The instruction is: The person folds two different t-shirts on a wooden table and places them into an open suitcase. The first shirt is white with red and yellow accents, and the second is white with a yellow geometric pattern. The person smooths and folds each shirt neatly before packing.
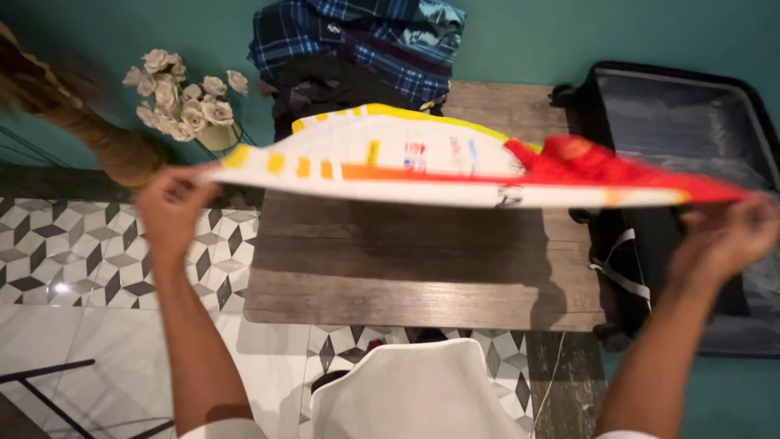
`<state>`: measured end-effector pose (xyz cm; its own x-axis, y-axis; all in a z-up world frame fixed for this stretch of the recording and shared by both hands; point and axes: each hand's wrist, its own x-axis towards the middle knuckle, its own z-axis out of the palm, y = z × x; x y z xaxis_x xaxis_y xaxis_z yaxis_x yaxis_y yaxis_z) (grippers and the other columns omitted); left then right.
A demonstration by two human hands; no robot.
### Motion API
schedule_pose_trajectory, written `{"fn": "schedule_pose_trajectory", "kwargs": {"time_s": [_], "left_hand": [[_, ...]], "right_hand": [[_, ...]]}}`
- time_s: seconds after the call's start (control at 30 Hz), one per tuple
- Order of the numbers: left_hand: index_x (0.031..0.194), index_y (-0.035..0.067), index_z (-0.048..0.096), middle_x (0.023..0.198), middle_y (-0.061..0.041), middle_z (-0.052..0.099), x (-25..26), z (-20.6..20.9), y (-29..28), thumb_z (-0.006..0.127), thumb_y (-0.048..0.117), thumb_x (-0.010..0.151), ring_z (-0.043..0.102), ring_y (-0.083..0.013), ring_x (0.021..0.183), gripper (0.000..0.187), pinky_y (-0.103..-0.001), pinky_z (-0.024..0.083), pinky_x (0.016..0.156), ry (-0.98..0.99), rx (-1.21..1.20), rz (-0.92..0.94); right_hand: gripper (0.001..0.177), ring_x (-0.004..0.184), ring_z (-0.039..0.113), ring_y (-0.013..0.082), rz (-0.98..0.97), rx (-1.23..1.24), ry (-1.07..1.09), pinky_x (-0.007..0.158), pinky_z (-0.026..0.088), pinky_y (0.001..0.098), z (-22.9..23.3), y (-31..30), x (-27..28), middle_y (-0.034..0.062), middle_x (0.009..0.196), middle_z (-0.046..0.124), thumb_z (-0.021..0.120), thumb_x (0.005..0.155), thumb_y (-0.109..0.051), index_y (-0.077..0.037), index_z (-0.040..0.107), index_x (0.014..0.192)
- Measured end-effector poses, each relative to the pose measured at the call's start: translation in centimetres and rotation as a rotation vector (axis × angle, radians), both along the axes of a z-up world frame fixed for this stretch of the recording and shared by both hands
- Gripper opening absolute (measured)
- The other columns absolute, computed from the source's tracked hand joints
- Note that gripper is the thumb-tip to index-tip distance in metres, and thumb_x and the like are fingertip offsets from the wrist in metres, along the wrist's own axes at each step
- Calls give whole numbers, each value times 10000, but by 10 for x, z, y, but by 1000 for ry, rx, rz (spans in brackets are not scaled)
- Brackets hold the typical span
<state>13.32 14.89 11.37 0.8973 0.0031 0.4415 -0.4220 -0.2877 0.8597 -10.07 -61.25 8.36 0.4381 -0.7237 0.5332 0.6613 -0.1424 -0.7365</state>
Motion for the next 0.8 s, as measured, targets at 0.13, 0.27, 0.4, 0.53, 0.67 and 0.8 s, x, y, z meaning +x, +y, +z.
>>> {"fn": "schedule_pose_trajectory", "kwargs": {"time_s": [0.13, 0.27, 0.4, 0.53, 0.67, 0.8], "left_hand": [[1144, 71, 790, 738, 53, 569, -15, -125, -19, 765, -1, 875, 436, -25, 652, 279, -195, 357, 583, 210, 82, -5], [1141, 55, 802, 776, -87, 622, -45, -220, -24, 715, 27, 879, 551, -111, 700, 278, -280, 428, 612, 486, 246, -25], [1123, 48, 759, 975, -155, 781, -62, -255, -18, 694, 50, 868, 771, -216, 910, 264, -317, 583, 778, 430, 350, -22], [1124, 89, 762, 980, -184, 761, -77, -245, -9, 694, 42, 862, 763, -305, 905, 275, -374, 583, 749, 345, 466, -22], [1134, 131, 767, 933, -183, 743, -96, -239, -6, 683, 69, 909, 725, -357, 787, 248, -419, 574, 722, 372, 609, -12], [1164, 121, 743, 1015, -136, 765, -119, -255, -10, 698, 90, 889, 714, -359, 809, 281, -445, 563, 714, 215, 722, -54]], "right_hand": [[123, 797, 694, 256, -38, 233, 171, 708, 619, 436, -126, 23, -11, 127, 965, 663, 652, 1034, 31, -32, 576, 1106], [161, 665, 606, 166, -138, 382, 440, 612, 617, 406, -202, 63, -24, 94, 854, 652, 699, 1015, 2, -50, 565, 942], [186, 672, 706, 198, -315, 494, 671, 582, 636, 385, -226, 91, -42, 71, 839, 676, 730, 927, 0, -94, 570, 917], [41, 743, 696, 195, -307, 276, 769, 619, 638, 357, -227, 88, -61, 96, 899, 696, 670, 979, 21, -14, 684, 962], [118, 739, 693, 191, -449, 122, 1017, 624, 609, 354, -228, 81, -70, 110, 890, 717, 650, 967, 42, -9, 756, 973], [201, 793, 729, 217, -567, -229, 1066, 741, 601, 406, -235, 83, -83, 103, 873, 740, 622, 853, 87, 7, 771, 961]]}}
